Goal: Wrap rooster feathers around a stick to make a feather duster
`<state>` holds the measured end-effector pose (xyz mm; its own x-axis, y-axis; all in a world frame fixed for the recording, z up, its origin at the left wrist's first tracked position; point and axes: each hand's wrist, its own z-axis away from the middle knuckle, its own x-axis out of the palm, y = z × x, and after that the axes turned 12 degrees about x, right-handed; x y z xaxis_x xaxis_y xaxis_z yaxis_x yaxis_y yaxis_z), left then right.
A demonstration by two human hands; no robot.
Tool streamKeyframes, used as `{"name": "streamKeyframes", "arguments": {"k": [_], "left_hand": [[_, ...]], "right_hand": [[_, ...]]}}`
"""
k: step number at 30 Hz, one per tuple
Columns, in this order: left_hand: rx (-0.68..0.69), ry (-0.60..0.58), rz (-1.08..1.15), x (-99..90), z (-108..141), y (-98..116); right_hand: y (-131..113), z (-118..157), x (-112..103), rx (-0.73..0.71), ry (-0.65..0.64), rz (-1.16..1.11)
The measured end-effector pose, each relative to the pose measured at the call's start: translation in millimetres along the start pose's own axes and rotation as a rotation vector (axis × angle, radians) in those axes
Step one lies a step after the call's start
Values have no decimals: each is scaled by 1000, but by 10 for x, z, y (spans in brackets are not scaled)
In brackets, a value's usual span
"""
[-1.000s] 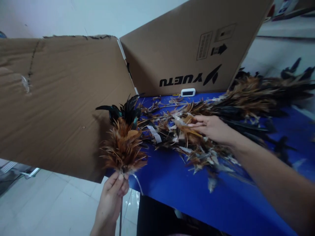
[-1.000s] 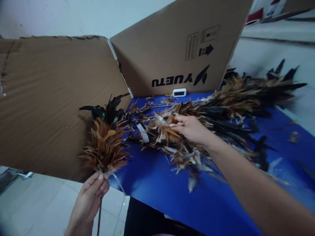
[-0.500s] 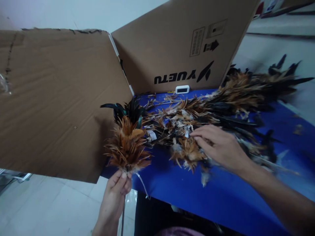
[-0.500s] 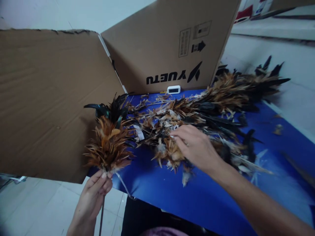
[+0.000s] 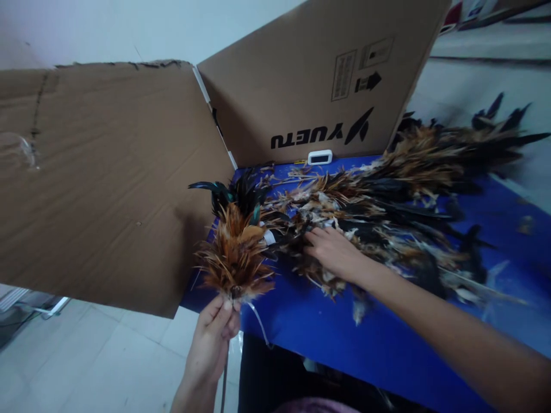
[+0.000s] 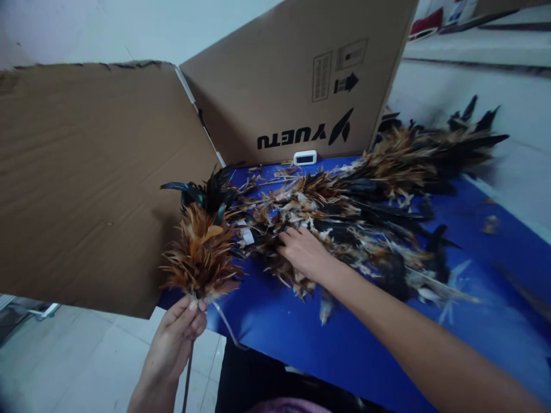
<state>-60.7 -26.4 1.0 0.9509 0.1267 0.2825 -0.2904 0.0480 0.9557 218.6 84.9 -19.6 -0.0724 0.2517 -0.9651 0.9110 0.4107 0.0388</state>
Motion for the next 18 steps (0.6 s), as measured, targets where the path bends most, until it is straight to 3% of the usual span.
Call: {"name": "streamKeyframes", "arguments": {"k": [3, 7, 9, 14, 16, 18], "left_hand": [[-5, -22, 28, 30, -26, -42], [-17, -39, 64, 67, -66, -101], [-20, -47, 70, 89, -85, -125], [-26, -80, 70, 166, -124, -186], [-15, -99, 33, 193, -135, -229], [21, -108, -35, 207, -142, -292]], "right_hand": [[89, 14, -11, 3, 23, -93], [210, 103, -177, 83, 121, -443], [235, 149, -278, 233, 153, -637], [185, 244, -425, 866, 220, -1185], [133, 290, -461, 932, 233, -1324], [54, 346, -520, 872, 238, -1283]]}}
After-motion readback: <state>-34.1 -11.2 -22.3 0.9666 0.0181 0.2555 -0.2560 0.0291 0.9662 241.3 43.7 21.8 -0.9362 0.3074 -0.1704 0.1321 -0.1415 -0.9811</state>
